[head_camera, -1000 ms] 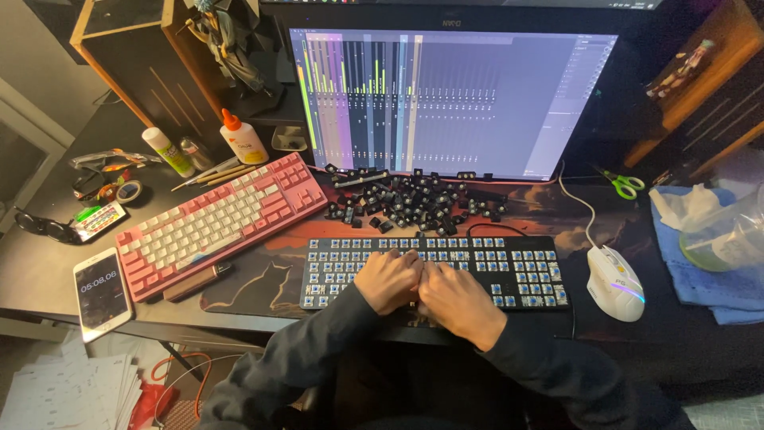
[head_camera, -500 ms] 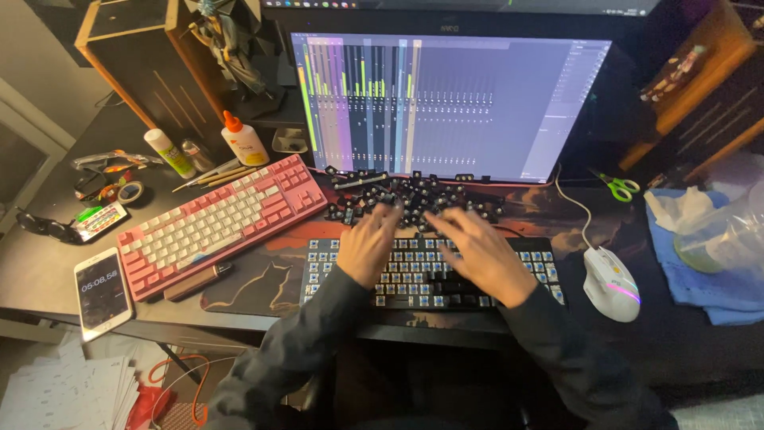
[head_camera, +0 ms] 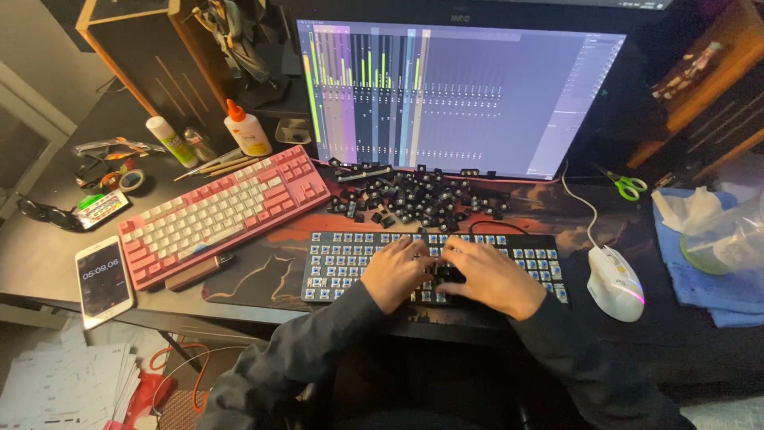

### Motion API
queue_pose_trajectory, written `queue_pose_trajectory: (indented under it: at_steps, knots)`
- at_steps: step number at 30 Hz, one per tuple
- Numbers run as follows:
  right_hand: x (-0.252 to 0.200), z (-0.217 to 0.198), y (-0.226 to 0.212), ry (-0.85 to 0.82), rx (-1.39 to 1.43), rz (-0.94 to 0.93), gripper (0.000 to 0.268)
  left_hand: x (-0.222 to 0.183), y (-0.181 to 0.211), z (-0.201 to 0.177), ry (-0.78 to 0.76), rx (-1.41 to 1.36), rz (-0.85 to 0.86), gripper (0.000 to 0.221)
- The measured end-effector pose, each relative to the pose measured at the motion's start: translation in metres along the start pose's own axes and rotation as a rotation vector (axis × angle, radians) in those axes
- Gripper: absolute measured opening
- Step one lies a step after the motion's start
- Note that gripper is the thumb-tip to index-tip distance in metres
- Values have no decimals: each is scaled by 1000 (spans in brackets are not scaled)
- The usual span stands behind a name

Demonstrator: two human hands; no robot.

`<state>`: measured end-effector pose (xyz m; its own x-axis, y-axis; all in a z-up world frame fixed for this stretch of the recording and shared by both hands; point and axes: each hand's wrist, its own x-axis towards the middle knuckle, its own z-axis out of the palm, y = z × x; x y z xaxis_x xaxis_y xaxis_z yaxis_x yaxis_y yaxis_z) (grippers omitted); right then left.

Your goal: Assembling and testing a mechanical keyboard by installing switches and using computer software.

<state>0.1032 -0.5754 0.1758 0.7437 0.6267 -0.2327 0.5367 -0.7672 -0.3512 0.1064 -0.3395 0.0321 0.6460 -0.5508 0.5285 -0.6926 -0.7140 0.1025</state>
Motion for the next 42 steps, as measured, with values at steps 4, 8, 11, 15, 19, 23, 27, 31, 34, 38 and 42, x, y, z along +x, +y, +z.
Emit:
queue_pose_trajectory:
  at_steps: [4, 8, 11, 15, 19, 23, 27, 31, 34, 38, 42]
  knots:
    - [-3, 21, 11, 93, -103, -103, 46, 0, 3, 2, 72, 115, 47, 29]
    - [-1, 38, 13, 118, -228, -140, 46, 6, 12, -9, 12, 139, 83, 16]
    - [2, 57, 15, 164, -352, -136, 48, 9, 12, -8, -100, 134, 91, 7]
    - [1, 93, 26, 269, -586, -141, 47, 12, 13, -18, -306, 83, 65, 15]
    - [3, 127, 37, 314, -648, -155, 44, 10, 16, -11, -336, 78, 99, 22]
    - [0, 129, 27, 353, -693, -188, 27, 5, 10, 9, -368, 103, 139, 26]
    - [3, 135, 32, 376, -658, -200, 25, 0, 7, 19, -331, 93, 133, 32]
    - [0, 120, 25, 373, -498, -147, 41, 3, 8, 3, -282, 110, 161, 35]
    - [11, 119, 34, 410, -466, -174, 53, 8, 13, -17, -321, 143, 132, 27]
    - [14, 113, 37, 469, -378, -264, 62, 10, 6, -16, -122, 23, 17, 18]
    - [19, 110, 33, 555, -592, -311, 54, 14, -20, -22, -15, -9, -183, 15]
